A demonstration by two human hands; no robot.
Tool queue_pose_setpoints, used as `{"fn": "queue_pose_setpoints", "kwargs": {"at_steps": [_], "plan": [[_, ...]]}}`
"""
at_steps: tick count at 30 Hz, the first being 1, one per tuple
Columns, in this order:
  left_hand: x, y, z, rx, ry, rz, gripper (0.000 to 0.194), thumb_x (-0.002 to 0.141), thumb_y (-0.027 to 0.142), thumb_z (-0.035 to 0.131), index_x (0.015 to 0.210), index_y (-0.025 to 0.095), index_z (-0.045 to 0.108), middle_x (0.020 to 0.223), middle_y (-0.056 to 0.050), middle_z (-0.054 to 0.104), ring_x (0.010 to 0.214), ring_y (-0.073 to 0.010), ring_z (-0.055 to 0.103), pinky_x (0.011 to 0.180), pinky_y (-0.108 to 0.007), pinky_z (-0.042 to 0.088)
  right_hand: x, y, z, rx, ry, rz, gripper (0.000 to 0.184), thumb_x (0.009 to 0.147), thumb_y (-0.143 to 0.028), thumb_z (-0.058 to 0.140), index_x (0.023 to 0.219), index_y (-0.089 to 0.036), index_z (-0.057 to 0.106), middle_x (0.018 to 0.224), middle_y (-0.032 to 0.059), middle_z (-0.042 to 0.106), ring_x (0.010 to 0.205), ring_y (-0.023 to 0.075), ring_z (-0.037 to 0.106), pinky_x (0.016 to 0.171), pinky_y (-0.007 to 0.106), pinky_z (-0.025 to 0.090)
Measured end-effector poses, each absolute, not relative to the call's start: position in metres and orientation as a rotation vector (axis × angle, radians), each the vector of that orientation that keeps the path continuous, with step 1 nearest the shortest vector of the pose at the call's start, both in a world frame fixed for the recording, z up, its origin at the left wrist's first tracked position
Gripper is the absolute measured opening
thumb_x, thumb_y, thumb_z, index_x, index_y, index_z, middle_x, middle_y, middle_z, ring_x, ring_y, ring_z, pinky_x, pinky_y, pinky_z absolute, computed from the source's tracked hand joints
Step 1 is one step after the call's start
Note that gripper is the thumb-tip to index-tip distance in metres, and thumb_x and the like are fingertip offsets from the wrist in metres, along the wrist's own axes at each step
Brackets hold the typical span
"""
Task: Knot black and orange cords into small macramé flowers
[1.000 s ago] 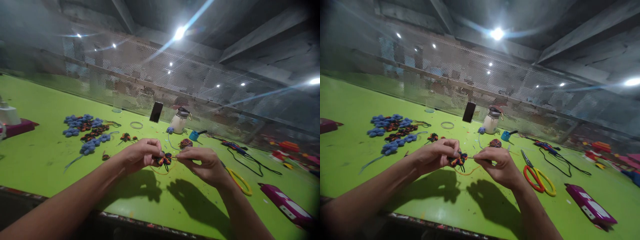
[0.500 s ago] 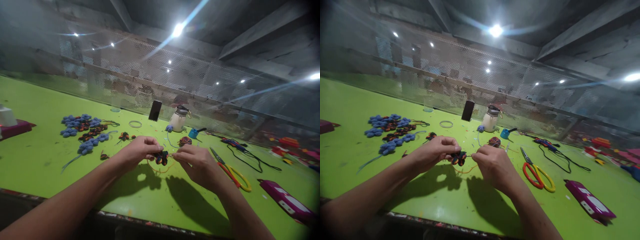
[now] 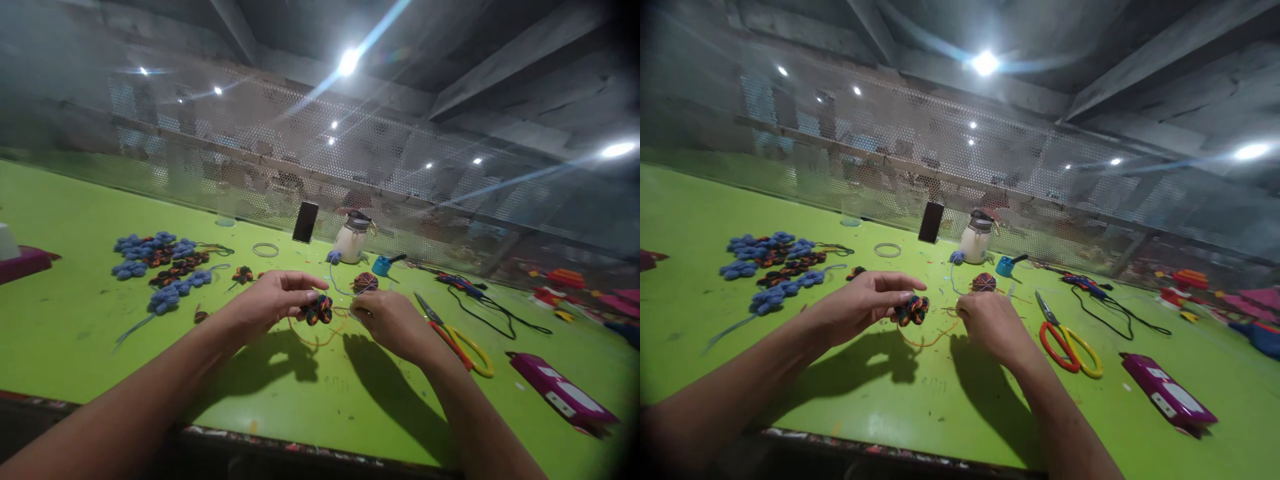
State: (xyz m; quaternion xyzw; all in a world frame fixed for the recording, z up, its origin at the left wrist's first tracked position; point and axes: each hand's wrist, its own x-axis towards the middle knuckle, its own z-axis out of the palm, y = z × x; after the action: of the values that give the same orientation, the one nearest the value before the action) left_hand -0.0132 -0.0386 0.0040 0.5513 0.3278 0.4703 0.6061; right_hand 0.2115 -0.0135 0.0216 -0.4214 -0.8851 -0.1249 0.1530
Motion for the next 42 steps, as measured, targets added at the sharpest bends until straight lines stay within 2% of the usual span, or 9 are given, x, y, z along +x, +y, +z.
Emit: {"fn": "queue_pose_setpoints", "kwargs": {"at_steps": [6,10,15,20,23,26,30,36,42], "plan": [[-0.012,-0.039,0.007,1.393,0.816,1.136,0.029,0.071,0.026,0.067,0.099,0.015,0.066,0.082,-0.007,0.068,0.068,-0.012,0.057,0.065,-0.026,0.041,0.213,0.001,0.024,-1.241,-2.292,0.133,0.025,0.084,-0.028,0.049,0.08,-0.015,0.07,0.073,0.0074,0.069,0.062,0.0156,0.059,0.058,0.026,0.039],[-0.01,-0.039,0.006,1.415,0.823,1.151,0.031,0.071,0.024,0.067,0.101,0.015,0.065,0.081,-0.007,0.068,0.068,-0.0128,0.058,0.066,-0.027,0.042,0.215,0.013,0.011,-1.286,-2.336,0.199,0.025,0.082,-0.029,0.05,0.079,-0.014,0.07,0.074,0.0078,0.069,0.065,0.0172,0.059,0.06,0.027,0.04],[-0.009,-0.039,0.005,1.473,0.894,1.166,0.03,0.071,0.023,0.066,0.099,0.015,0.065,0.077,-0.004,0.067,0.058,-0.0102,0.055,0.061,-0.026,0.043,0.217,0.023,-0.001,-1.268,-2.441,0.293,0.013,0.073,-0.026,0.062,0.069,-0.017,0.07,0.067,0.0044,0.068,0.062,0.0163,0.059,0.058,0.026,0.041],[-0.006,-0.04,0.007,1.475,1.014,1.133,0.029,0.071,0.025,0.065,0.098,0.013,0.065,0.072,-0.005,0.067,0.055,-0.0117,0.057,0.061,-0.029,0.045,0.206,0.003,0.015,-1.02,-2.242,0.318,0.021,0.084,-0.029,0.051,0.079,-0.014,0.065,0.079,0.0067,0.064,0.073,0.0156,0.058,0.067,0.028,0.045],[-0.001,-0.04,0.007,1.437,1.031,1.129,0.024,0.071,0.023,0.065,0.092,0.012,0.066,0.07,-0.005,0.067,0.055,-0.0123,0.059,0.062,-0.029,0.047,0.194,-0.015,0.02,-0.722,-2.173,0.332,0.012,0.081,-0.027,0.058,0.082,-0.016,0.063,0.083,0.0061,0.061,0.079,0.0165,0.057,0.072,0.03,0.046],[0.002,-0.04,0.006,1.418,1.016,1.112,0.021,0.072,0.021,0.064,0.09,0.01,0.066,0.07,-0.006,0.068,0.057,-0.0118,0.059,0.064,-0.028,0.047,0.185,-0.022,0.016,-0.659,-2.226,0.194,0.017,0.075,-0.024,0.066,0.089,-0.017,0.062,0.089,0.0077,0.059,0.086,0.0195,0.054,0.076,0.035,0.044],[0.003,-0.041,0.006,1.414,0.989,1.084,0.02,0.072,0.02,0.063,0.088,0.009,0.066,0.071,-0.007,0.068,0.058,-0.0113,0.059,0.064,-0.027,0.046,0.18,-0.02,0.005,-0.631,-2.235,0.109,0.011,0.077,-0.02,0.064,0.086,-0.016,0.06,0.085,0.0075,0.057,0.082,0.0196,0.052,0.072,0.035,0.043],[0.002,-0.044,0.009,1.425,0.942,1.082,0.02,0.068,0.019,0.066,0.085,0.008,0.066,0.07,-0.007,0.068,0.061,-0.0137,0.06,0.066,-0.029,0.047,0.18,-0.021,0.006,-0.618,-2.206,0.212,0.002,0.078,-0.017,0.06,0.08,-0.017,0.058,0.08,0.0057,0.056,0.077,0.0178,0.052,0.069,0.033,0.043],[0.002,-0.044,0.01,1.432,0.922,1.076,0.022,0.066,0.024,0.069,0.082,0.008,0.067,0.071,-0.009,0.069,0.062,-0.0158,0.061,0.066,-0.031,0.048,0.176,-0.022,0.003,-0.639,-2.185,0.221,0.005,0.077,-0.015,0.059,0.075,-0.018,0.056,0.077,0.0042,0.056,0.074,0.0171,0.051,0.066,0.032,0.042]]}}
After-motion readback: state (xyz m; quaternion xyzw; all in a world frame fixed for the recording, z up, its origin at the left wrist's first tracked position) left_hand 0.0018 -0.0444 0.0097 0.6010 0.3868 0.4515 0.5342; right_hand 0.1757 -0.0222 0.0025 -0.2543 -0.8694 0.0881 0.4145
